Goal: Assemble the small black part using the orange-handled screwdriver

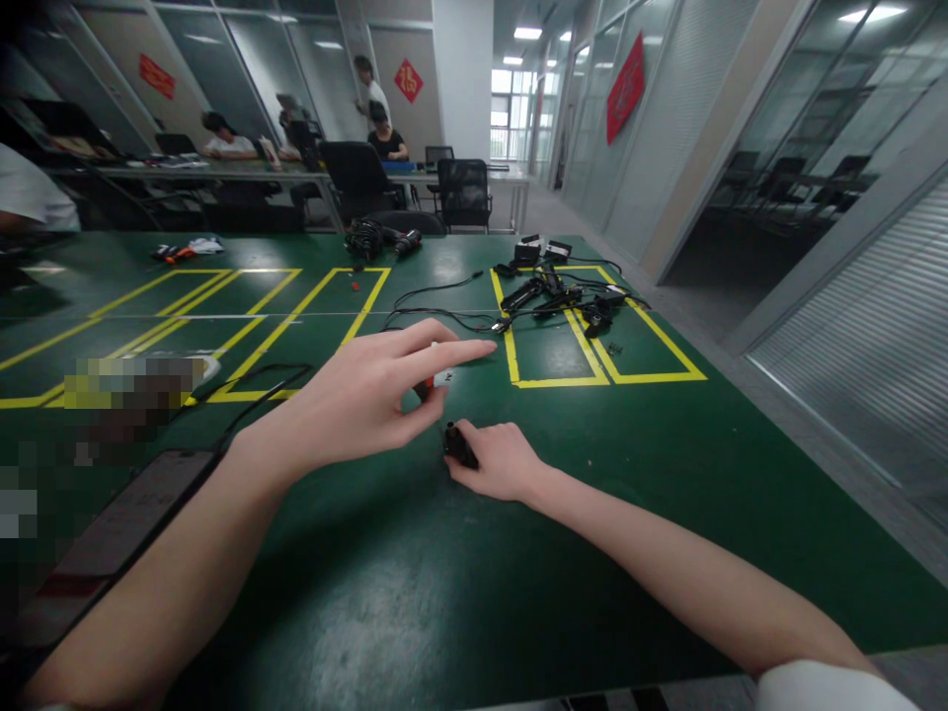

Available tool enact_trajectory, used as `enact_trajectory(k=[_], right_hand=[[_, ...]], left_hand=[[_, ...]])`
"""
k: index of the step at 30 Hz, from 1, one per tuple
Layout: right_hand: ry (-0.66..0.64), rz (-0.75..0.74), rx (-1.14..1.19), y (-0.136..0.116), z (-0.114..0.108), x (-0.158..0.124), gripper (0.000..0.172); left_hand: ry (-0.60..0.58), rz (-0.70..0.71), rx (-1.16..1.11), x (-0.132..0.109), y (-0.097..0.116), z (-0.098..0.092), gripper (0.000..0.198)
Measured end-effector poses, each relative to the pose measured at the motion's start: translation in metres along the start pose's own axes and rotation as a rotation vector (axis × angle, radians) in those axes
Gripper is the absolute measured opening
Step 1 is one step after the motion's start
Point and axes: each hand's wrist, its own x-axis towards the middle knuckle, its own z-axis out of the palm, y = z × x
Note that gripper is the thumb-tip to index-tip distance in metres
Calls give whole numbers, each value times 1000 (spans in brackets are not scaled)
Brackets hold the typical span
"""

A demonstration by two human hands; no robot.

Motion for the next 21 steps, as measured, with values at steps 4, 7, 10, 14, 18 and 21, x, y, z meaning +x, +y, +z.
enact_trajectory(k=[4,7,10,14,18,21], right_hand=[[3,3,-13,0,1,0,32],[14,-7,-9,0,1,0,31],[20,-12,-11,1,1,0,33],[9,-5,-4,0,1,0,31],[12,-9,1,0,1,0,30],[17,-4,-18,1,1,0,33]], left_hand=[[-11,-14,6,0,-1,0,53],[-18,14,-22,0,-1,0,54],[-7,0,-13,0,-1,1,53],[-15,1,-34,0,0,0,51],[-21,4,-43,0,0,-1,56],[-8,-55,-10,0,0,0,56]])
